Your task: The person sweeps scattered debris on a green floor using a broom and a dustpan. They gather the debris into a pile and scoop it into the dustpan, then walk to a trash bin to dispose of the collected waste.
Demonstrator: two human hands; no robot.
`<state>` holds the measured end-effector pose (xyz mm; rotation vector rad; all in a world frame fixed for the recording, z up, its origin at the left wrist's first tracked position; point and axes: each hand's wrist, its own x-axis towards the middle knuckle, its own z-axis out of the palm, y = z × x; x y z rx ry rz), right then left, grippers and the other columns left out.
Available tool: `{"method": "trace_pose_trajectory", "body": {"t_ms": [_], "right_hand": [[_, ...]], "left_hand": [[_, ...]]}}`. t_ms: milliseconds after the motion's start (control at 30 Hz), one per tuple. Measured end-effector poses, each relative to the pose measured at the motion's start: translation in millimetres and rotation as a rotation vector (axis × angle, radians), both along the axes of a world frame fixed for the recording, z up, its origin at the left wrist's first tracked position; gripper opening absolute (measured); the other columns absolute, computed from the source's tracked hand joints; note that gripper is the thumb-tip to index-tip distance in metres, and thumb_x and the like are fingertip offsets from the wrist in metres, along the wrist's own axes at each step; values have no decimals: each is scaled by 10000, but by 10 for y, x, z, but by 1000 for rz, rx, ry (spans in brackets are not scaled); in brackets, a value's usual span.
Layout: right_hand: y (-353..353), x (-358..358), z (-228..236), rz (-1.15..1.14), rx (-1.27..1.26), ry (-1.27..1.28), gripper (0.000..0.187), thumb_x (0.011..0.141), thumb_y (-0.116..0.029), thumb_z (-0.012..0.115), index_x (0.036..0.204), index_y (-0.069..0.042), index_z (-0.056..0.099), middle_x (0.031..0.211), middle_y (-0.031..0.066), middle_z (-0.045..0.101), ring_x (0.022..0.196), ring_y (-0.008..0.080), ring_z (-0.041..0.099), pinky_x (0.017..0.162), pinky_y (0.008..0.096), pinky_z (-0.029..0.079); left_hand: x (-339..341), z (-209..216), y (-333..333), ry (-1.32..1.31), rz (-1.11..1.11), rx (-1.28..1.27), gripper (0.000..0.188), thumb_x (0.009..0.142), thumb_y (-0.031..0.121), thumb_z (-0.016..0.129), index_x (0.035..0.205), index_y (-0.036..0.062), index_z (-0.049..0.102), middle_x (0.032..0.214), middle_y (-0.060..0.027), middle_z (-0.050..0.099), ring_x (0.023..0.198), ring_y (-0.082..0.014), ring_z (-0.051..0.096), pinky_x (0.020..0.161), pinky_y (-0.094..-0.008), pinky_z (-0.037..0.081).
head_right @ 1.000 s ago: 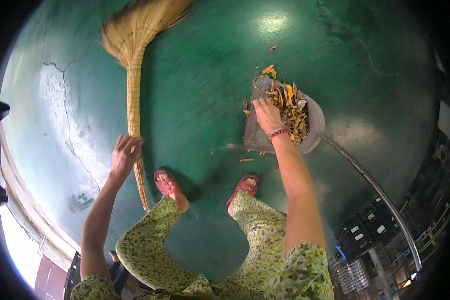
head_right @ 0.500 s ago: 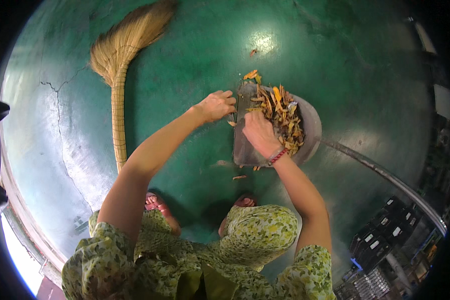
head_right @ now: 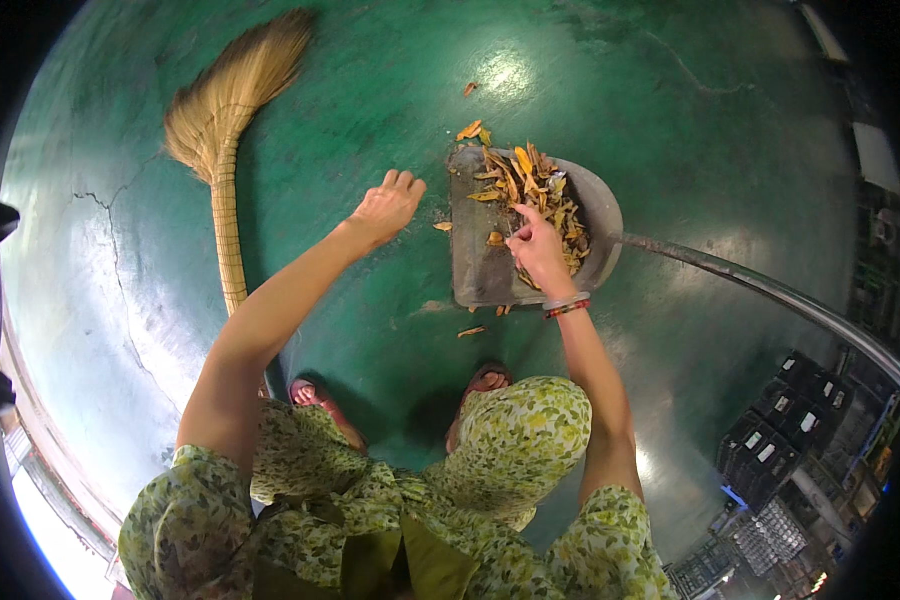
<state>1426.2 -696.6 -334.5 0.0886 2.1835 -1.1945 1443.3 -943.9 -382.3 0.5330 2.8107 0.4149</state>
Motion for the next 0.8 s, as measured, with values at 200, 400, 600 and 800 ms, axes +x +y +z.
{"method": "trace_pose_trajectory", "body": {"t_ms": [200,400,600,800], "right_hand": [[6,-31,18,32,207,201,247,680,-6,573,914,-32,501,648,97,557,631,208,557,580,317,432],[195,3,133,-223,-64,28,71,715,18,551,779,-4,531,594,21,514,465,70,460,381,214,354],[318,5,87,-314,-114,108,45,728,15,545,772,5,542,599,11,512,450,56,443,372,190,355],[317,-7,105,-316,-140,94,91,729,14,548,818,3,534,620,15,516,460,59,454,373,190,363]], "left_hand": [[-62,273,229,-164,-8,203,295,665,-36,519,949,16,465,908,-136,482,903,-301,515,736,-361,461],[-311,-82,803,130,-233,174,226,714,14,472,934,14,522,962,-120,483,976,-272,477,774,-340,451],[-471,-299,961,173,-336,71,138,690,62,502,787,4,580,910,-95,501,971,-235,475,738,-298,474],[-474,-247,1053,231,-330,-13,95,677,91,522,676,27,592,862,-90,504,945,-230,483,670,-283,481]]}}
